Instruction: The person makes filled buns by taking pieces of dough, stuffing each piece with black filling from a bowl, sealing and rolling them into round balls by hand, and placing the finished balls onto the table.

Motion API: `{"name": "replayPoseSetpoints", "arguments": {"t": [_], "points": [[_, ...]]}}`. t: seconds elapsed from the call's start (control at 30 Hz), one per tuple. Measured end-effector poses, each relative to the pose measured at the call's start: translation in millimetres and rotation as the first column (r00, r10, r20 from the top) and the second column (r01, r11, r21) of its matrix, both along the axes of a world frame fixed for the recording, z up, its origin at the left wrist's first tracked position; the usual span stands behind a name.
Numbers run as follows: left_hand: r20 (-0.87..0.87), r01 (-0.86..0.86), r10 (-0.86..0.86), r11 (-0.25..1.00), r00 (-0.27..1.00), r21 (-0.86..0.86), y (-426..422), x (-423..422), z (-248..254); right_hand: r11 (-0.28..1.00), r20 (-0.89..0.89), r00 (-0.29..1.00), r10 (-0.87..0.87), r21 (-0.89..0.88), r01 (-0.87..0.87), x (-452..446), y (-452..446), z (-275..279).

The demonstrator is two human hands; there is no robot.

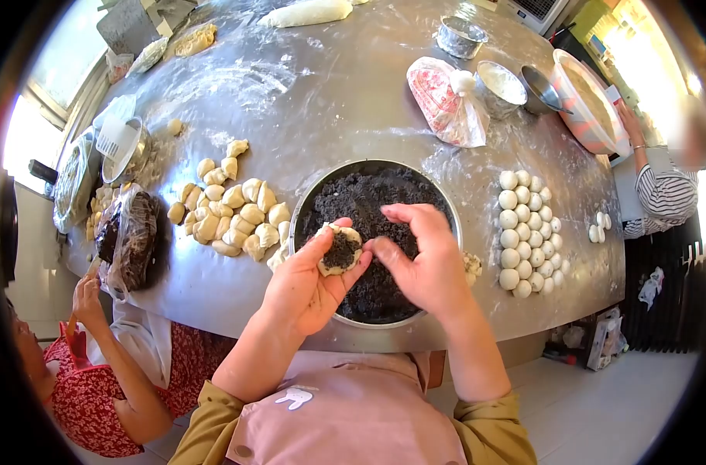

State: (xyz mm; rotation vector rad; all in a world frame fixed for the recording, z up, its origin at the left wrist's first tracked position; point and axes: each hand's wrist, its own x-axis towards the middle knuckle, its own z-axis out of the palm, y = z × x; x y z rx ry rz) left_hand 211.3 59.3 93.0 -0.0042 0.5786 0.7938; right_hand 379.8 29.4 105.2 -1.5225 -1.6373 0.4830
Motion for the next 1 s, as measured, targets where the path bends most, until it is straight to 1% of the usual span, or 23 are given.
{"name": "replayPoseSetpoints", "arguments": {"t": [0.03, 0.1, 0.13, 0.17, 0.23, 0.33, 0.43, 0.53, 0.63, 0.67, 0.7, 0.73, 0.83, 0.87, 0.97, 1.0], "points": [[0.018, 0.014, -0.014, 1.000, 1.000, 0.001, -0.7, 0.2, -0.2, 0.994, -0.005, 0.995, 0.103, 0.033, -0.103, 1.7, -1.8, -5.1], [0.029, 0.113, -0.113, 0.994, 0.993, 0.001, -2.0, 2.2, 6.0, 0.981, 0.176, 0.967, 0.186, 0.018, -0.192, -6.8, -7.8, -6.0], [0.034, 0.169, -0.169, 0.986, 0.985, 0.002, -2.5, 3.4, 8.0, 0.978, 0.212, 0.958, 0.194, 0.029, -0.205, -11.9, -8.7, -10.1], [0.056, 0.202, -0.202, 0.979, 0.978, 0.016, -4.7, 3.0, -7.9, 0.976, 0.265, 0.946, 0.185, 0.068, -0.209, -12.4, -7.6, -19.3], [0.079, 0.146, -0.147, 0.989, 0.986, 0.029, -11.1, 9.3, -2.0, 0.979, 0.302, 0.946, 0.115, 0.129, -0.160, -15.4, -7.5, -24.3], [0.210, 0.157, -0.170, 0.985, 0.963, 0.076, -17.8, 7.8, -16.5, 0.972, 0.323, 0.943, 0.084, 0.184, -0.149, -21.0, -8.7, -21.3], [-0.003, 0.124, -0.124, 0.990, 0.992, 0.074, -19.3, 13.3, -7.6, 0.968, 0.276, 0.959, 0.063, 0.215, -0.126, -27.6, -7.7, -21.9], [-0.128, 0.153, -0.134, 0.976, 0.983, 0.154, -16.6, 20.7, -3.5, 0.966, 0.141, 0.988, 0.066, 0.240, -0.098, -28.8, -2.7, -33.3], [-0.210, 0.161, -0.135, 0.980, 0.968, 0.113, -18.8, 25.7, 1.8, 0.961, 0.057, 0.996, 0.070, 0.265, -0.082, -25.4, -2.8, -30.3], [-0.043, 0.163, -0.160, 0.984, 0.986, 0.075, -17.3, 24.0, 0.9, 0.964, -0.016, 0.997, 0.073, 0.256, -0.066, -23.0, -2.9, -31.5], [0.127, 0.175, -0.179, 0.984, 0.976, 0.039, -13.6, 20.9, -0.8, 0.968, -0.088, 0.994, 0.071, 0.248, -0.047, -19.7, -2.5, -33.7], [0.296, 0.192, -0.185, 0.981, 0.937, 0.006, -10.4, 20.2, -1.1, 0.970, -0.157, 0.985, 0.069, 0.240, -0.030, -17.1, -1.9, -35.5], [0.155, 0.188, -0.185, 0.982, 0.971, -0.008, -9.5, 27.0, 17.9, 0.973, -0.144, 0.989, 0.030, 0.229, 0.004, -19.4, -5.8, -39.9], [0.131, 0.128, -0.127, 0.992, 0.983, 0.004, -13.3, 30.9, -1.1, 0.969, -0.117, 0.993, 0.007, 0.244, 0.022, -20.9, -6.3, -40.5], [-0.119, 0.218, -0.203, 0.967, 0.972, 0.130, -13.7, 30.2, -19.4, 0.959, 0.024, 0.997, -0.072, 0.277, 0.063, -29.2, -9.0, -35.7], [-0.086, 0.178, -0.167, 0.974, 0.982, 0.141, -15.8, 32.2, -25.1, 0.938, 0.021, 0.990, -0.143, 0.322, 0.128, -34.7, -8.6, -33.4]]}}
